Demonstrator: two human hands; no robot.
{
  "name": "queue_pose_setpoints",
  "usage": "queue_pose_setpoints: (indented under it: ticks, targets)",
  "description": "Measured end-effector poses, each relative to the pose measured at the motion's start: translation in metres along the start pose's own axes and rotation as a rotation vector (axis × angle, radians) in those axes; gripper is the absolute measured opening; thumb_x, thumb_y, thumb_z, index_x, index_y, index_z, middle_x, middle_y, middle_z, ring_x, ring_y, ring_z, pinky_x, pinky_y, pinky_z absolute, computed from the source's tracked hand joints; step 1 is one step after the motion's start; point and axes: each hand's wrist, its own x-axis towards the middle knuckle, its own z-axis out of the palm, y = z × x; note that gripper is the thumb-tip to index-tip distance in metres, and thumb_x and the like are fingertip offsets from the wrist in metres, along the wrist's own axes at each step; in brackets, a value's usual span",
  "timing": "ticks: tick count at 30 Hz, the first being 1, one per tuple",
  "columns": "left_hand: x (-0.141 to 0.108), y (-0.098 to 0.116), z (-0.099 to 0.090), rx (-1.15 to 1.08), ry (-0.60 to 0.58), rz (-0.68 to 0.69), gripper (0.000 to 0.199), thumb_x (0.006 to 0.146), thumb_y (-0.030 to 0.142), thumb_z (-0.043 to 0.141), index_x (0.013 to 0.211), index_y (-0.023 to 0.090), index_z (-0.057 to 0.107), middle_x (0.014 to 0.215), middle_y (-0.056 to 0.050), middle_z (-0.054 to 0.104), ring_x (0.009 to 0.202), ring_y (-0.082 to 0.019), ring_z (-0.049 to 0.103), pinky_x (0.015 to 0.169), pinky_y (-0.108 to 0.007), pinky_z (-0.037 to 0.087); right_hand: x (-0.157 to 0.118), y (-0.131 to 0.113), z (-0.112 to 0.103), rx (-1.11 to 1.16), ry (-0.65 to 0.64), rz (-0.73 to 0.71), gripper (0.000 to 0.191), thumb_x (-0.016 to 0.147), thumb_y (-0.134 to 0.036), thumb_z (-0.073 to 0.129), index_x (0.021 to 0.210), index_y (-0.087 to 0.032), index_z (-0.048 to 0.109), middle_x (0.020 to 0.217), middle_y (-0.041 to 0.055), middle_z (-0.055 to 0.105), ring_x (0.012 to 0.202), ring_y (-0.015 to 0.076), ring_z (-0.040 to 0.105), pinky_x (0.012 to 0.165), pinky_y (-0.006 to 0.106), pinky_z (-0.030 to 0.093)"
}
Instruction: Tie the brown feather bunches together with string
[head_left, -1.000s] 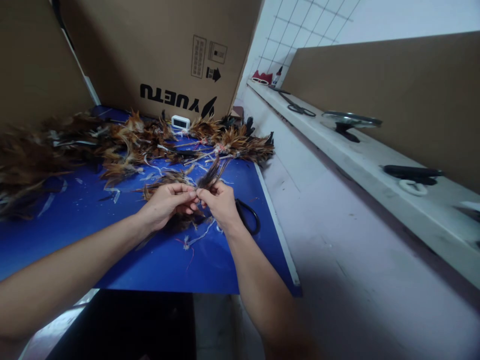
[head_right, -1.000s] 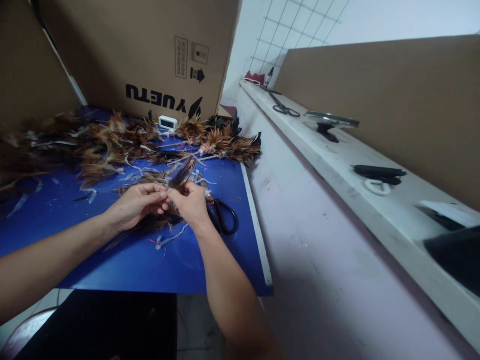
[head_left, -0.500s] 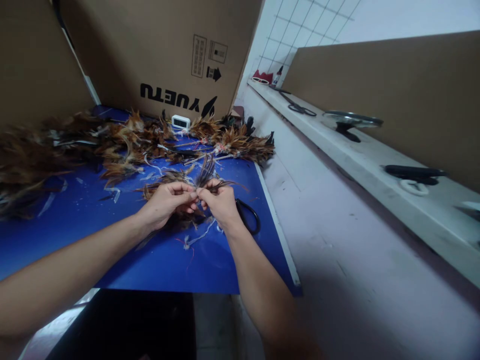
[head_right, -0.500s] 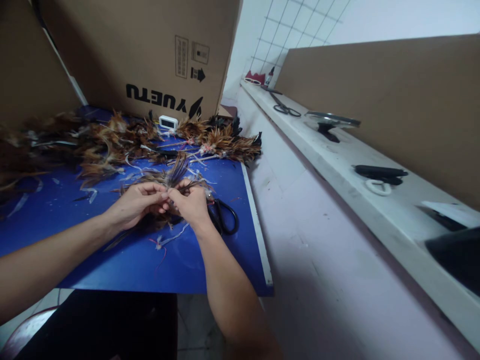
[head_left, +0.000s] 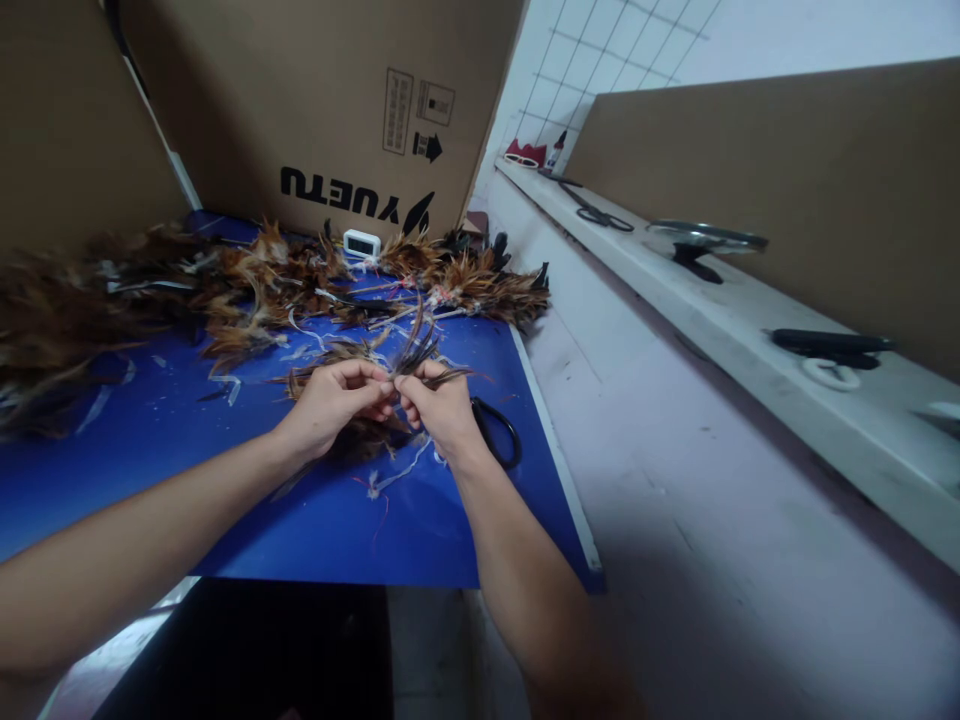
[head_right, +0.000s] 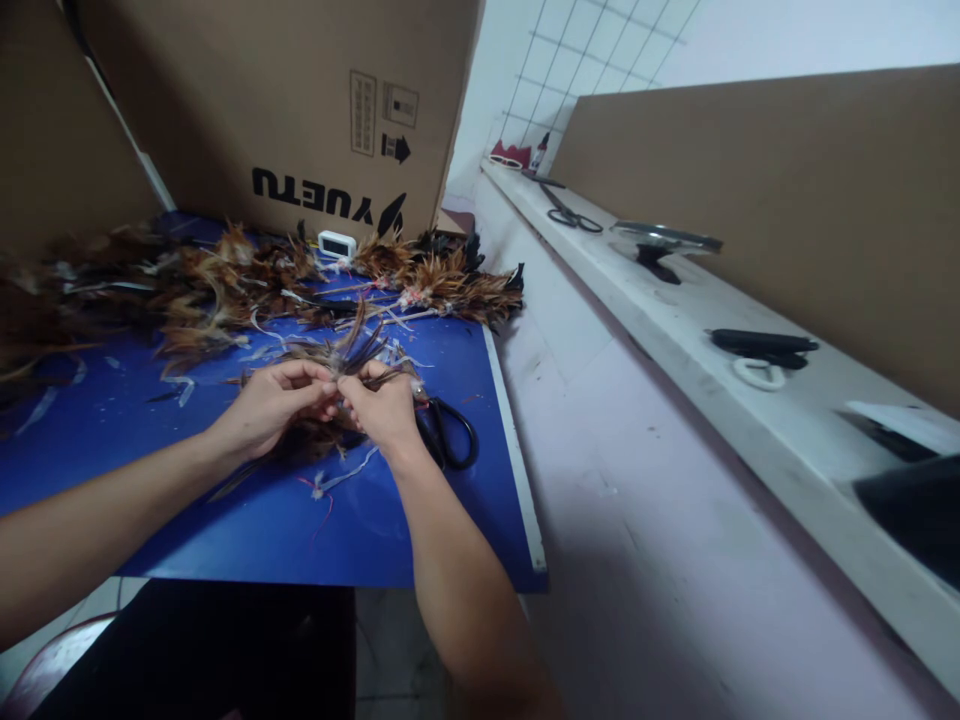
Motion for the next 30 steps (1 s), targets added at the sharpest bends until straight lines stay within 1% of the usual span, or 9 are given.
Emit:
queue_pose_setpoints:
  ticks: [6,9,14,17,20,23,27,30]
  targets:
    - [0.001,-0.005,-0.002,0.092,0.017,0.136,0.026,0.066,0.031,0.081,0.080,0.015,0.067,0.064,0.001,0.067,0.054,-0.012,0.064,0.054,-0.022,0.054,-0.001,-0.002,0.000,0.044,-0.004,0.024,0.018,0.066,-0.025,0.061,0.054,-0.019,0.048,0.041,-0.0079,0.051,0.031,0.0049,0.040,0.029,0.016,0.030]
    - [0.001,-0.005,-0.002,0.164,0.007,0.217,0.021,0.069,0.029,0.078,0.080,0.015,0.067,0.064,0.001,0.067,0.055,-0.012,0.064,0.055,-0.021,0.054,-0.002,-0.004,0.000,0.082,-0.019,0.064,0.016,0.065,-0.026,0.061,0.056,-0.019,0.049,0.041,-0.0085,0.051,0.030,0.0043,0.039,0.028,0.016,0.029]
    - [0.001,-0.006,-0.004,0.301,0.005,0.332,0.016,0.073,0.028,0.074,0.080,0.015,0.069,0.068,0.000,0.070,0.059,-0.013,0.066,0.059,-0.022,0.055,-0.003,-0.005,-0.001,0.168,-0.045,0.142,0.016,0.063,-0.026,0.061,0.055,-0.019,0.049,0.040,-0.0083,0.051,0.029,0.0037,0.038,0.028,0.015,0.026]
    - [0.001,-0.008,-0.006,0.405,0.027,0.418,0.015,0.075,0.028,0.072,0.082,0.016,0.071,0.074,-0.002,0.073,0.063,-0.014,0.068,0.062,-0.024,0.056,-0.003,-0.005,-0.001,0.204,-0.048,0.180,0.017,0.062,-0.025,0.062,0.054,-0.018,0.049,0.040,-0.0077,0.052,0.029,0.0041,0.039,0.027,0.015,0.024]
    - [0.001,-0.009,-0.009,0.565,0.076,0.525,0.016,0.077,0.028,0.069,0.087,0.017,0.074,0.079,-0.004,0.076,0.067,-0.016,0.070,0.066,-0.025,0.056,-0.003,-0.006,0.000,0.250,-0.055,0.218,0.015,0.062,-0.024,0.061,0.056,-0.019,0.049,0.041,-0.0073,0.053,0.030,0.0051,0.041,0.027,0.015,0.023]
    - [0.000,-0.008,-0.010,0.731,0.122,0.656,0.014,0.080,0.026,0.067,0.087,0.019,0.076,0.083,-0.004,0.077,0.071,-0.016,0.071,0.068,-0.025,0.055,-0.003,-0.008,0.000,0.284,-0.049,0.255,0.013,0.063,-0.022,0.062,0.057,-0.019,0.050,0.042,-0.0064,0.054,0.032,0.0058,0.043,0.028,0.015,0.024]
    - [0.000,-0.005,-0.011,0.870,0.122,0.863,0.011,0.083,0.023,0.065,0.085,0.020,0.076,0.084,-0.003,0.078,0.074,-0.016,0.072,0.072,-0.024,0.055,-0.004,-0.009,0.000,0.335,-0.062,0.284,0.013,0.063,-0.021,0.063,0.058,-0.018,0.052,0.044,-0.0057,0.056,0.034,0.0059,0.045,0.028,0.015,0.026]
    - [0.001,-0.005,-0.012,0.935,0.123,0.962,0.011,0.084,0.023,0.064,0.086,0.020,0.075,0.086,-0.003,0.078,0.074,-0.015,0.073,0.072,-0.024,0.056,-0.003,-0.008,0.000,0.371,-0.083,0.301,0.011,0.063,-0.021,0.063,0.059,-0.018,0.053,0.046,-0.0053,0.056,0.036,0.0057,0.046,0.029,0.015,0.027]
